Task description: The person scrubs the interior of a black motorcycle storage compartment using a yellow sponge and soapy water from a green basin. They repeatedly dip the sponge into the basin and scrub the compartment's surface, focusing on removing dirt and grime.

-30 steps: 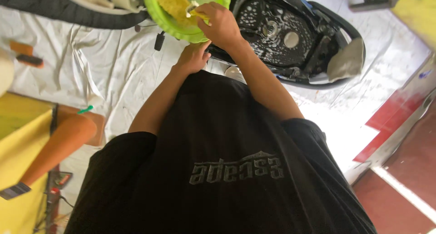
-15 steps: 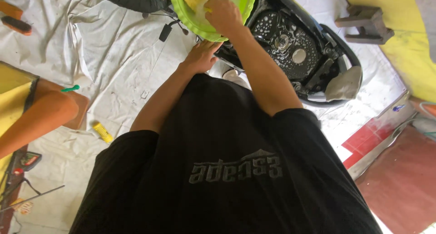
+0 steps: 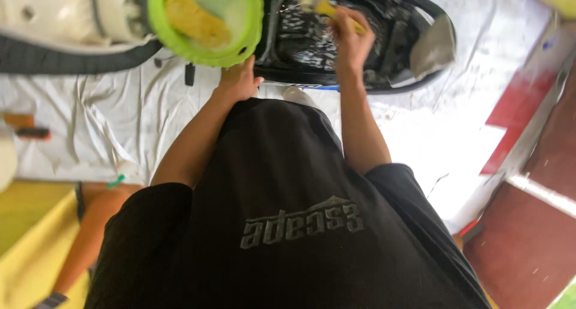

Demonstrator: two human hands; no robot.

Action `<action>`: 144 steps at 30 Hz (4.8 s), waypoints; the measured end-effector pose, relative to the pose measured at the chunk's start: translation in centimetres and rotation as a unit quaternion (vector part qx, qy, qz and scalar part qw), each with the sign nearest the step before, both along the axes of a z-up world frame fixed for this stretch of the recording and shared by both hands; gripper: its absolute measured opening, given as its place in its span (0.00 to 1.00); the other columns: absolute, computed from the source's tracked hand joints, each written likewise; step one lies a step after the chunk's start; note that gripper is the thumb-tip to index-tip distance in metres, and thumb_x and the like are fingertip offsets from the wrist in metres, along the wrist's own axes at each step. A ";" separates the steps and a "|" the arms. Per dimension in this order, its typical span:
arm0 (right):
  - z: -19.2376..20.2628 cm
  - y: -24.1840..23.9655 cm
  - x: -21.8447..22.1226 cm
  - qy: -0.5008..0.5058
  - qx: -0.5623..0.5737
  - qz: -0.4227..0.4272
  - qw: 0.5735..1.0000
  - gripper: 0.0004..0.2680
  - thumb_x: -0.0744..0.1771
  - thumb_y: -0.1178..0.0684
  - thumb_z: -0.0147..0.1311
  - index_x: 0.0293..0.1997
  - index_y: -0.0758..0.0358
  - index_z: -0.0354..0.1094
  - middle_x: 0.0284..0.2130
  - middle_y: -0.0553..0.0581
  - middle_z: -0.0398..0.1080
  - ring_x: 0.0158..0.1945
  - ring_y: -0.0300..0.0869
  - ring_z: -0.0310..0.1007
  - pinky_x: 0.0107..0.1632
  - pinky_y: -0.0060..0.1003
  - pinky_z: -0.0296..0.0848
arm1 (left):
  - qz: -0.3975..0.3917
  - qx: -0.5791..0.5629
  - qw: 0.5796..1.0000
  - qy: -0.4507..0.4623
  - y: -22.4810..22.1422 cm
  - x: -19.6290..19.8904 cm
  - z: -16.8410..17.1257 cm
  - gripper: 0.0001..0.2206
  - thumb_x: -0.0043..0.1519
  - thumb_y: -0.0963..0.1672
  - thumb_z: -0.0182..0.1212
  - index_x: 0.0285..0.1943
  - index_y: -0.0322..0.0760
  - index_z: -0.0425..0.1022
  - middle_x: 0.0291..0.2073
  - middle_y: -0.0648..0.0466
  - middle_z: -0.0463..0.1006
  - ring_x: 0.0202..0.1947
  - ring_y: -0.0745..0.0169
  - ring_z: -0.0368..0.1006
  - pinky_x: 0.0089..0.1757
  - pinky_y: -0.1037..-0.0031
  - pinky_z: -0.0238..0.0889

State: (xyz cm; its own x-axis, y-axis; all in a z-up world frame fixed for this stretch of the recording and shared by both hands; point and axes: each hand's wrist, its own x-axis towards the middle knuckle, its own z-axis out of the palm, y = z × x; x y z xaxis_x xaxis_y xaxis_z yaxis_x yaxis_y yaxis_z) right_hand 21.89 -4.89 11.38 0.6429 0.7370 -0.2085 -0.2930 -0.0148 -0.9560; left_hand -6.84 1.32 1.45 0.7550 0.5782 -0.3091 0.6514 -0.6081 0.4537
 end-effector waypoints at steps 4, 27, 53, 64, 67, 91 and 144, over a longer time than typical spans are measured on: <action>-1.3 -8.7 5.8 -0.069 -0.025 -0.127 0.989 0.06 0.69 0.58 0.59 0.45 0.72 0.76 0.29 0.59 0.77 0.31 0.39 0.76 0.35 0.30 0.72 | 0.035 -0.132 0.990 0.037 0.6 1.0 -1.9 0.34 0.66 0.55 0.57 0.74 0.28 0.58 0.71 0.33 0.60 0.73 0.29 0.50 0.66 0.43 0.45; -2.9 -4.5 18.3 -0.501 -0.142 0.002 0.854 0.06 0.68 0.56 0.62 0.37 0.64 0.68 0.28 0.63 0.76 0.29 0.53 0.78 0.34 0.43 0.75 | 0.157 -0.163 0.960 0.166 1.0 5.0 -6.3 0.33 0.70 0.61 0.33 0.75 0.39 0.59 0.76 0.35 0.46 0.76 0.29 0.39 0.69 0.45 0.34; -5.8 -8.4 19.8 -0.530 -0.178 0.102 0.823 0.05 0.72 0.58 0.57 0.41 0.67 0.68 0.34 0.62 0.78 0.34 0.46 0.81 0.34 0.36 0.82 | 0.199 -0.175 0.952 0.154 1.3 5.7 -4.8 0.30 0.69 0.59 0.36 0.74 0.44 0.62 0.77 0.39 0.45 0.76 0.33 0.38 0.68 0.45 0.32; 0.8 -7.1 20.2 -0.568 -0.160 0.173 0.789 0.05 0.64 0.59 0.63 0.41 0.64 0.77 0.39 0.64 0.77 0.40 0.51 0.80 0.44 0.43 0.78 | 0.194 -0.168 0.957 0.137 1.3 5.3 -5.6 0.33 0.69 0.60 0.35 0.74 0.40 0.61 0.77 0.35 0.45 0.76 0.31 0.38 0.68 0.44 0.31; 0.2 -7.0 19.7 -0.576 -0.126 0.133 0.797 0.05 0.64 0.61 0.62 0.42 0.64 0.78 0.40 0.64 0.78 0.42 0.52 0.80 0.47 0.44 0.78 | 0.180 -0.160 0.961 0.137 1.0 5.0 -5.8 0.33 0.70 0.60 0.35 0.74 0.40 0.62 0.76 0.33 0.45 0.76 0.29 0.38 0.69 0.44 0.31; 3.5 -17.5 8.3 -0.529 -0.303 0.087 0.788 0.04 0.63 0.59 0.62 0.37 0.64 0.75 0.33 0.63 0.75 0.37 0.57 0.76 0.42 0.48 0.74 | 0.113 -0.195 0.963 0.145 1.9 4.5 -5.0 0.31 0.70 0.59 0.33 0.73 0.40 0.61 0.74 0.33 0.49 0.74 0.22 0.36 0.67 0.39 0.33; 0.5 -21.2 8.4 -0.397 -0.228 -0.025 0.889 0.04 0.64 0.60 0.60 0.36 0.62 0.81 0.37 0.62 0.77 0.42 0.48 0.77 0.47 0.42 0.74 | 0.197 -0.086 0.977 -0.002 -3.3 4.5 -4.0 0.36 0.66 0.50 0.64 0.76 0.24 0.52 0.74 0.35 0.55 0.75 0.34 0.45 0.70 0.55 0.40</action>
State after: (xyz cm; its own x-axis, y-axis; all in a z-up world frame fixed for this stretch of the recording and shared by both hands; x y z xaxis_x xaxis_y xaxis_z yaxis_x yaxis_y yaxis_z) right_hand 30.32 -26.05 11.83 0.7502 0.6589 0.0557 0.4595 -0.4588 -0.7605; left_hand -2.37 -2.00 -2.52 0.4860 0.7634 -0.4254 0.8178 -0.2256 0.5294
